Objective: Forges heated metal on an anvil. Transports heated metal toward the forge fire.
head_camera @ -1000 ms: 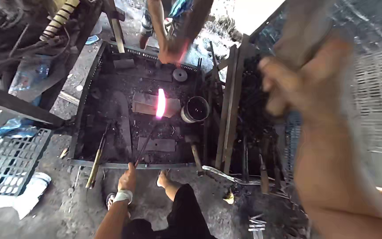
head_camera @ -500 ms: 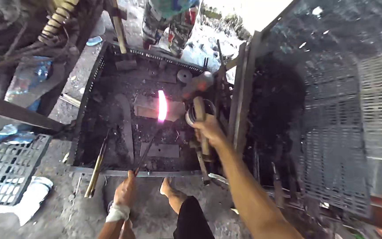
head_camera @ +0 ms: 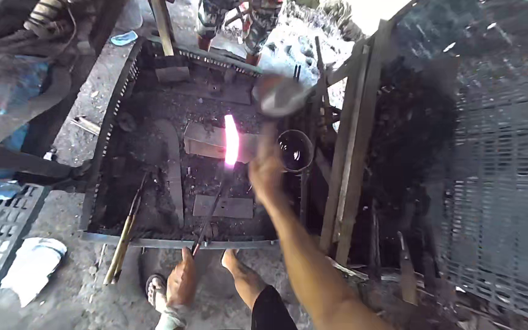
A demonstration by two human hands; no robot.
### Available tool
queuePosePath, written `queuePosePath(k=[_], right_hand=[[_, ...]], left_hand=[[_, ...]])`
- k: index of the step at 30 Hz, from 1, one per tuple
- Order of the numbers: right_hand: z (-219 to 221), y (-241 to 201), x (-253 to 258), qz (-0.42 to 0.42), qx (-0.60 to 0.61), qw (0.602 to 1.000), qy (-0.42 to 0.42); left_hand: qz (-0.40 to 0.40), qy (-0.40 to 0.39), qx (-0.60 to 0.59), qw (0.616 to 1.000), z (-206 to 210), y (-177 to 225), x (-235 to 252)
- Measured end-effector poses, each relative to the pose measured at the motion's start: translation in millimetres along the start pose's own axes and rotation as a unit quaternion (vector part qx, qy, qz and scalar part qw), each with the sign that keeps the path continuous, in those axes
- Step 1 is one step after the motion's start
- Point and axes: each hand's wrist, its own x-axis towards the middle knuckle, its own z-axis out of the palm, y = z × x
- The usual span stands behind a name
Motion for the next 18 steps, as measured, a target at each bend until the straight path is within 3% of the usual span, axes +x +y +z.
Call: queuePosePath(k=[1, 2, 3, 5, 7, 10, 13, 16, 18], right_hand=[[32.7, 19.9, -2.7, 0.072, 0.034, 0.991, -0.104], [37.7, 23.4, -0.9, 0.145, 0.092, 0.963, -0.207], [21.6, 11.7, 5.3, 0.185, 0.150, 0.934, -0.268], [-44.1, -19.9, -9.0, 0.183, 0.197, 0.916, -0.299], [-124.1, -52.2, -38.9, 0.103, 0.181, 0.942, -0.263], [-236.1, -99.4, -71.2, -0.066, 0.064, 0.983, -0.160], [-310.1, -148.6, -51.0, -0.226, -0.076, 0.971, 0.006], [-303.5, -178.3, 5.0, -0.351, -0.042, 0.915, 0.192], [-240.0, -155.2, 23.6, -0.345, 0.005, 0.908, 0.236]], left_hand=[[-0.002, -0.005, -0.005, 1.000, -4.5, 6.9, -14.5], [-0.004, -0.014, -0.003, 1.000, -13.5, 12.6, -30.1], [-0.001, -0.017, 0.000, 1.000, -22.8, 21.0, -37.7], [0.007, -0.023, -0.004, 1.000, -21.9, 26.6, -51.3], [0.012, -0.013, -0.011, 1.000, -17.3, 26.9, -47.5], [0.020, 0.001, -0.008, 1.000, -9.4, 19.1, -41.2], [0.017, 0.003, -0.004, 1.000, -10.2, 19.1, -38.9], [-0.013, -0.009, -0.009, 1.000, -11.1, 26.8, -41.5], [-0.026, -0.018, -0.008, 0.999, -9.5, 31.6, -38.7]])
